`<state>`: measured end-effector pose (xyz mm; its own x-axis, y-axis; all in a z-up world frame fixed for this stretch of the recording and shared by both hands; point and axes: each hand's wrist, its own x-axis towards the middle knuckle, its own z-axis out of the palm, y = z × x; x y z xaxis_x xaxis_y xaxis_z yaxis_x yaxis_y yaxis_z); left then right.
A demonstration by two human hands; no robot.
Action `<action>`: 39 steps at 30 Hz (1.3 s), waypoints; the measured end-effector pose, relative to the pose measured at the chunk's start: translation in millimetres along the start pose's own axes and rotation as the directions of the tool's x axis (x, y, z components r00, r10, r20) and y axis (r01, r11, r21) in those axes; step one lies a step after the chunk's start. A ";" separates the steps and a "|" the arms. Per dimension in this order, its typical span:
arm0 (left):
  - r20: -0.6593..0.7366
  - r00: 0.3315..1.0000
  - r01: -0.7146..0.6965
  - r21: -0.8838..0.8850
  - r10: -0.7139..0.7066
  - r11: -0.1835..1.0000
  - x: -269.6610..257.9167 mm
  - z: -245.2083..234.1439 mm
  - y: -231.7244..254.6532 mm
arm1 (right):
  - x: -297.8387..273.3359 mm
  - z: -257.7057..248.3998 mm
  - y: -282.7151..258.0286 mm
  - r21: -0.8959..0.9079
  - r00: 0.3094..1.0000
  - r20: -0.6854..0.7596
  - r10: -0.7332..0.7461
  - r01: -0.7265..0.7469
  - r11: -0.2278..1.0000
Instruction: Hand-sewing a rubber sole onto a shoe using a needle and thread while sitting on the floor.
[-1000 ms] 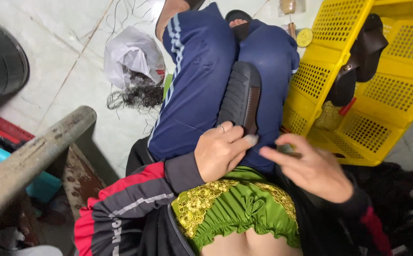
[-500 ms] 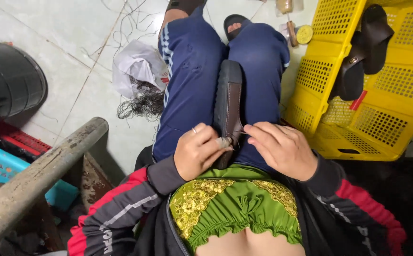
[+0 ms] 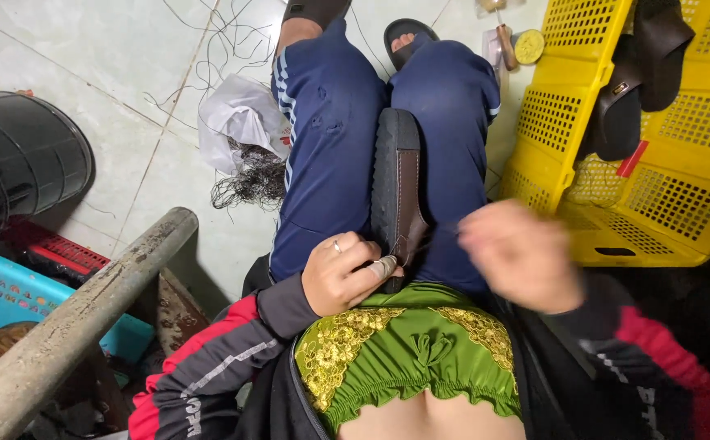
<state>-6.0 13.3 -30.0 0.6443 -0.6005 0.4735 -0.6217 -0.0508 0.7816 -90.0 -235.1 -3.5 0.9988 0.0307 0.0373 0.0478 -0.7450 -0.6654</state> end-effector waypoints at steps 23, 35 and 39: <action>0.405 0.693 0.654 -0.702 -0.597 0.282 90.5 -19.3 -39.4 | 18.0 8.5 -28.7 0.539 0.942 0.279 0.185 -0.314 0.782; 0.143 0.930 0.300 0.237 -0.339 0.924 86.6 -77.9 -63.7 | 19.6 -2.1 -16.3 0.083 0.959 0.249 -0.136 0.119 0.989; 0.197 0.947 0.274 -0.077 -0.255 0.959 68.0 -43.2 -23.0 | 24.4 -3.5 -23.2 -0.095 0.928 0.350 -0.130 0.174 0.980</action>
<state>71.3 8.1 1.8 0.6810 -0.7125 0.1691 -0.3848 -0.1518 0.9104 -66.7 -219.4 15.5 0.9229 0.3590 -0.1396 0.2197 -0.7884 -0.5746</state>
